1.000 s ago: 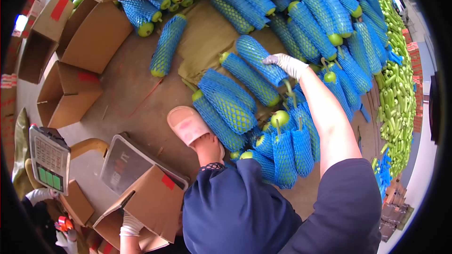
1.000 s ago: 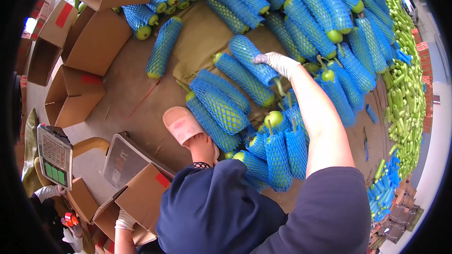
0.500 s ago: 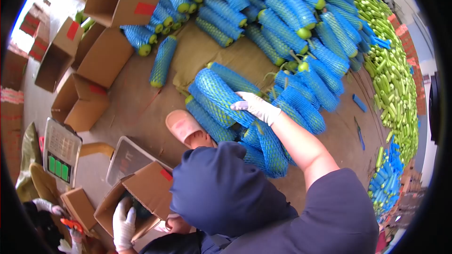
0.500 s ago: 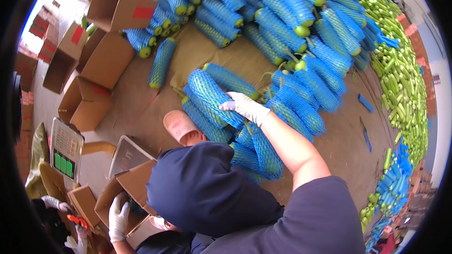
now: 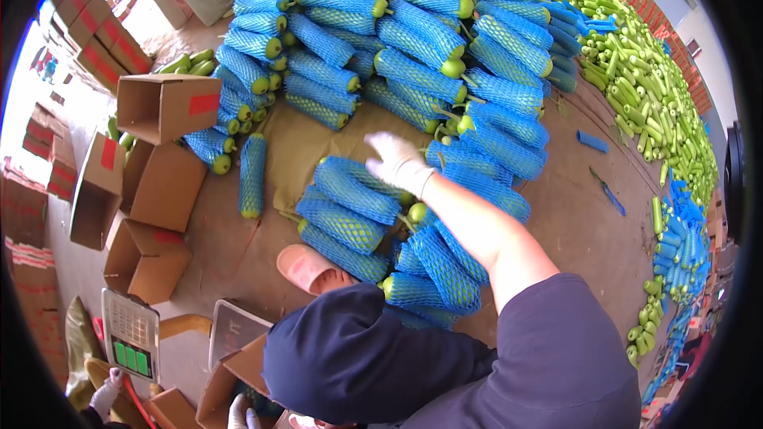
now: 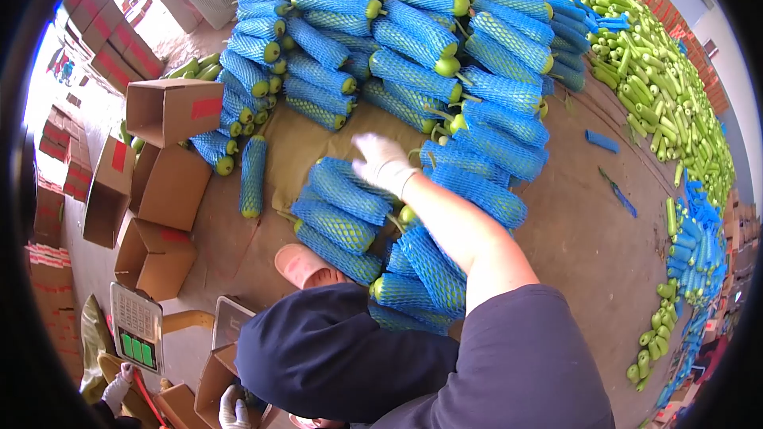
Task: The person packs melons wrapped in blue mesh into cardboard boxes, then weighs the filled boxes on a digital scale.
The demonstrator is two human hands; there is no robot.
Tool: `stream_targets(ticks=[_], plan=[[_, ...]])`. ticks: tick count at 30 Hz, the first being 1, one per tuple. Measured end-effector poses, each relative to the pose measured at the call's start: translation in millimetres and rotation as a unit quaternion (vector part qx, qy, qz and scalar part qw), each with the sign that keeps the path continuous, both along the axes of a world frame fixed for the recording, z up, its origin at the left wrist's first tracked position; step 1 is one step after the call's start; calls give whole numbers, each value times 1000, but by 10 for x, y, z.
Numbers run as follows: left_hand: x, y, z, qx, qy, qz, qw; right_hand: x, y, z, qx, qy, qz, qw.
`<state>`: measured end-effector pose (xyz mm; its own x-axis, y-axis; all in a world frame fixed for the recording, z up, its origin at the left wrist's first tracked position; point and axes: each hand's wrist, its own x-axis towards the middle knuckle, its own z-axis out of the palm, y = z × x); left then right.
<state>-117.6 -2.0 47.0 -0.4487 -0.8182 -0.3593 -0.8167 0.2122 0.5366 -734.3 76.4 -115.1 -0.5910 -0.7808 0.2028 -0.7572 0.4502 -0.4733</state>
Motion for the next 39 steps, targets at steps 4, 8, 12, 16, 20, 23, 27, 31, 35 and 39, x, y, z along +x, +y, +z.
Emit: stream_targets(ticks=[4,8,12,16,20,23,27,31,35,39], plan=[[-307,128,200,-74,81,109,988,-1168,46,760,-69,137,-107,982],[-541,111,263,-195,136,138,961,-2192,184,1048,37,267,-260,927],[-696,9,323,-222,113,151,957,-2470,139,1009,213,77,-285,931],[-198,-329,111,-99,208,152,961,-2359,18,1026,282,40,-343,895],[-749,-141,306,-204,123,164,957,-2465,281,783,-30,-210,-277,937],[-707,-131,301,-205,107,150,961,-1538,504,743,-187,-442,-224,848],[-791,-103,273,-208,86,129,966,-639,784,-15,-192,-596,-60,777],[-813,-130,299,-243,59,75,965,-226,623,-368,-57,-673,-134,725],[-669,-72,277,-215,64,93,970,-384,500,-515,-31,-537,-80,839],[-735,-4,209,-139,73,146,977,-594,373,-166,236,-232,-63,942]])
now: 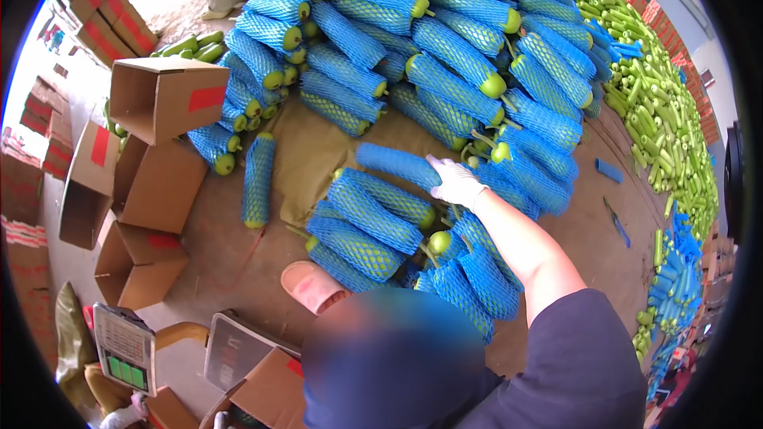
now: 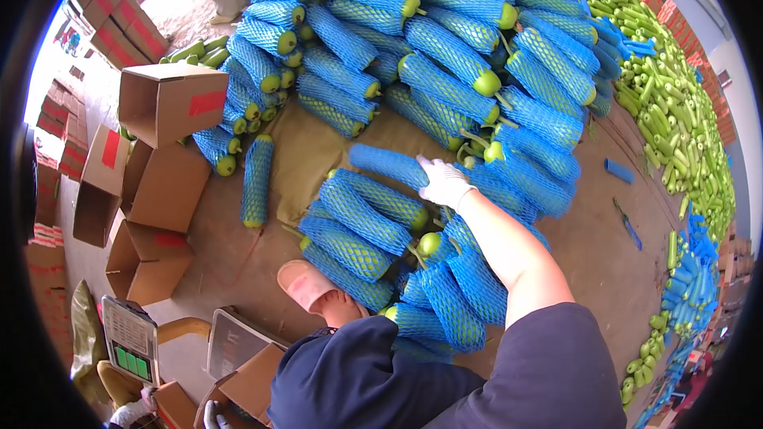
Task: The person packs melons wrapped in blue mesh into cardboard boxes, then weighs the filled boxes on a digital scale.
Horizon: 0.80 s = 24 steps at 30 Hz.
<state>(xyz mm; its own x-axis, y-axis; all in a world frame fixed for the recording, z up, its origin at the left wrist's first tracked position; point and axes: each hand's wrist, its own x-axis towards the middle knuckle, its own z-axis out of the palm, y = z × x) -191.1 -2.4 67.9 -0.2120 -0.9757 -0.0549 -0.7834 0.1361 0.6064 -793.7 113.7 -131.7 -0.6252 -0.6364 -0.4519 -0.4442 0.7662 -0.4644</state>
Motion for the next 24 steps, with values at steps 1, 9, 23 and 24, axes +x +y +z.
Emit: stream_targets(ticks=[1,9,23,24], plan=[[-25,1,-12,15,-21,-11,1000,-30,-82,-47,68,37,48,996],[179,-62,-190,53,-111,-75,990,-334,-1370,-129,-107,157,-12,982],[143,-253,-200,73,-119,-88,986,-713,-2639,-148,7,115,-154,981],[139,-251,-205,73,-120,-90,986,-696,-2644,-133,-32,69,-172,982]])
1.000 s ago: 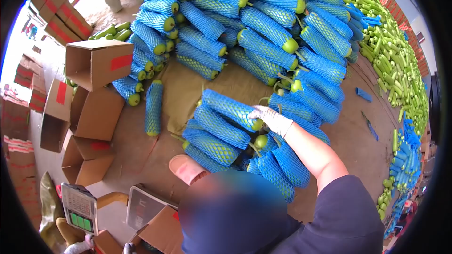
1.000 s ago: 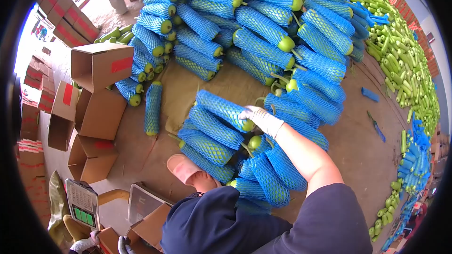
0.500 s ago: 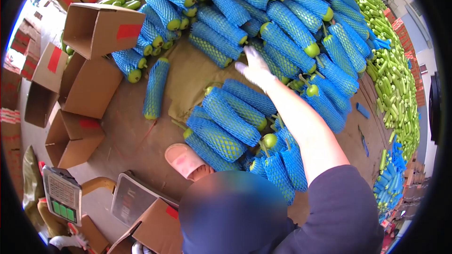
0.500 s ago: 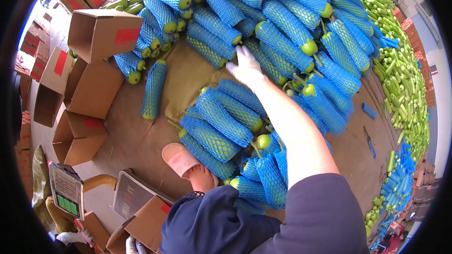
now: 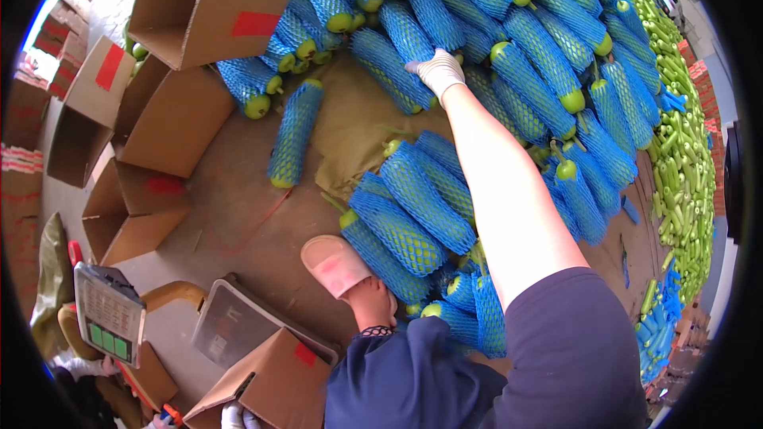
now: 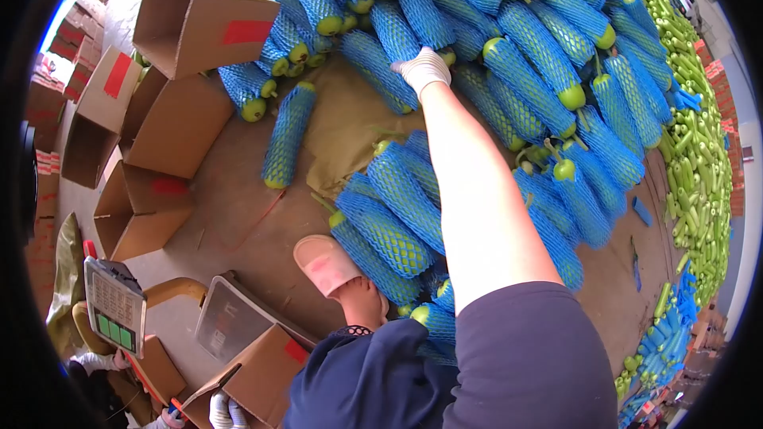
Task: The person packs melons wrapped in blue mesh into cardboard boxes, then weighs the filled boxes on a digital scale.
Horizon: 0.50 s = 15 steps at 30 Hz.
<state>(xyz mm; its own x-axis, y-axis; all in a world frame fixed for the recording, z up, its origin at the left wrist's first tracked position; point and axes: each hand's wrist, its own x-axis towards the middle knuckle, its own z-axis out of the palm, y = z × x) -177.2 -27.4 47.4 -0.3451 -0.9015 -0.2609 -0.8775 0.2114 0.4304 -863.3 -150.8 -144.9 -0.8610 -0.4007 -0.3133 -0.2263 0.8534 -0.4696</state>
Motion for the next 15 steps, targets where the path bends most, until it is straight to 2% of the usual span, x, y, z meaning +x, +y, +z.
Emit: stream_targets(ticks=[1,2,3,4,5,6,7,8,10,12,13,15], plan=[[40,15,9,0,-3,3,1000,29,-8,18,-46,-39,-13,998],[64,50,35,-3,-3,7,1000,35,-33,-158,-162,-55,-74,983],[120,78,52,-11,-6,10,1000,103,89,-131,-253,-177,-99,946],[120,96,113,-27,10,8,1000,256,280,-99,-337,-294,-120,886],[112,121,176,-41,23,15,999,552,484,24,-392,-346,-142,840],[171,150,203,-38,29,14,999,782,747,145,-413,-414,-95,806],[287,189,233,-32,33,18,999,1096,999,385,-454,-475,-88,749],[491,199,162,-48,55,24,997,1114,1308,291,-445,-550,27,706],[614,425,110,-65,73,64,993,1479,1658,660,-418,-574,97,698],[517,474,277,-96,48,86,991,1933,1727,1420,-351,-471,214,781],[646,508,300,-106,20,68,992,2043,1694,1700,-299,-466,269,789],[861,552,344,-111,54,102,987,2400,1578,2135,-276,-438,340,785]])
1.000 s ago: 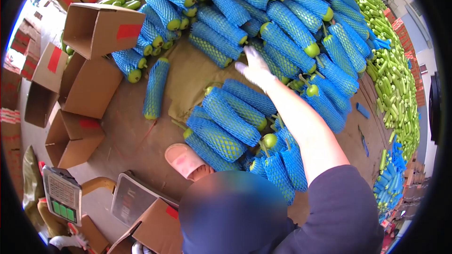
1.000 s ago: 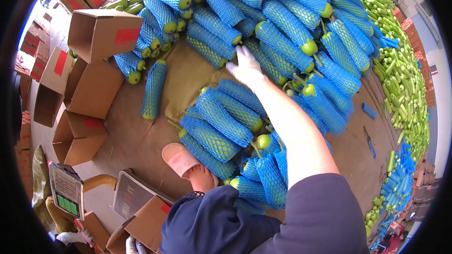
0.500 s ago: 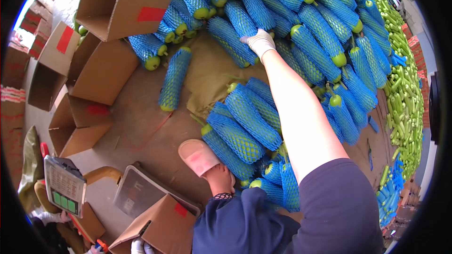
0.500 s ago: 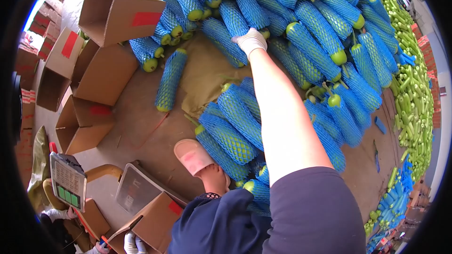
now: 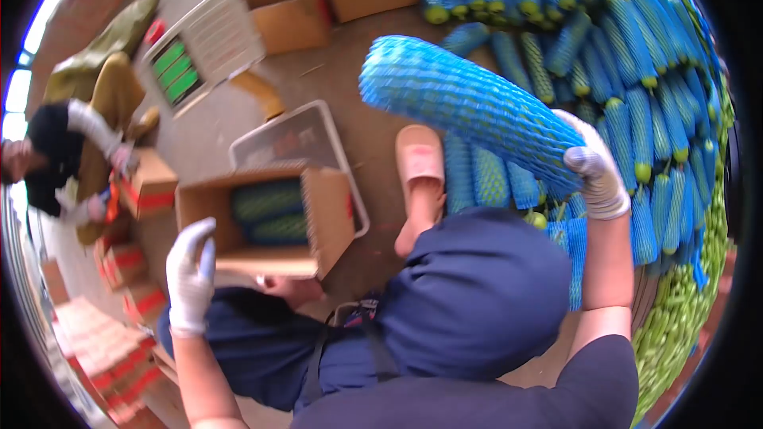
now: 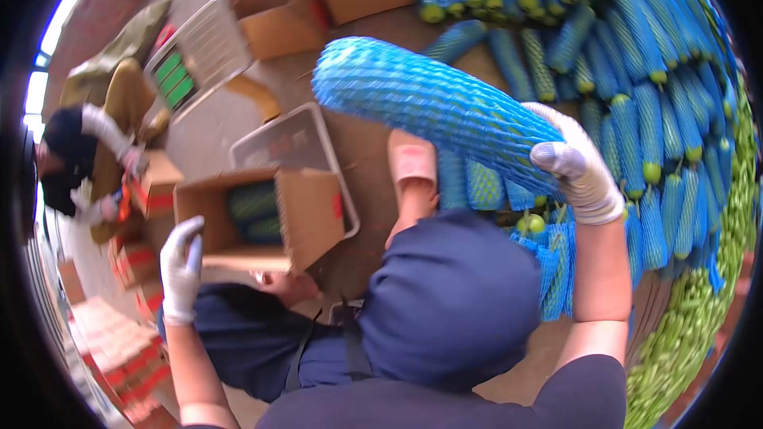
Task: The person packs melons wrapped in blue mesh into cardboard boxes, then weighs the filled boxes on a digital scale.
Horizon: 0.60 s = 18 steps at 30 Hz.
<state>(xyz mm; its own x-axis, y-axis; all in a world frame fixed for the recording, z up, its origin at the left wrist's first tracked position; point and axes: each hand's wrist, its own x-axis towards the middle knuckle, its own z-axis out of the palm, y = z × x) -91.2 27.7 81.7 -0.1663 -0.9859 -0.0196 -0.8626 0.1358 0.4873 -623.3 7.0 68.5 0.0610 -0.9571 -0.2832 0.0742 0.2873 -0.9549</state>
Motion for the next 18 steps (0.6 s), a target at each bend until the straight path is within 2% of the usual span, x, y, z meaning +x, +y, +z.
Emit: stream_targets(ticks=[3,6,7,8,9,10,12,14,16,17,18], plan=[[292,-97,78,3,41,27,999,632,-260,692,-36,79,189,978],[515,-253,30,28,90,33,995,1496,-484,1013,-112,196,352,908],[602,-290,-19,37,86,19,995,1720,-568,868,-206,186,396,875],[661,-303,-78,34,94,24,995,1973,-588,738,-207,183,420,865],[705,-312,-136,60,168,60,982,2227,-608,610,-208,179,443,854],[764,-313,-189,84,240,95,963,2498,-595,559,-118,183,444,869],[906,-304,-255,102,284,108,947,2877,-494,137,-105,188,460,861],[893,-272,-248,55,182,28,981,3200,-448,-162,-160,413,555,704],[875,-212,-291,58,191,21,980,3533,-393,-292,-148,523,642,540],[834,-185,-248,67,167,25,983,3619,-400,-553,-138,545,642,521],[777,-177,-187,74,142,26,987,3691,-428,-571,-132,550,639,521]])
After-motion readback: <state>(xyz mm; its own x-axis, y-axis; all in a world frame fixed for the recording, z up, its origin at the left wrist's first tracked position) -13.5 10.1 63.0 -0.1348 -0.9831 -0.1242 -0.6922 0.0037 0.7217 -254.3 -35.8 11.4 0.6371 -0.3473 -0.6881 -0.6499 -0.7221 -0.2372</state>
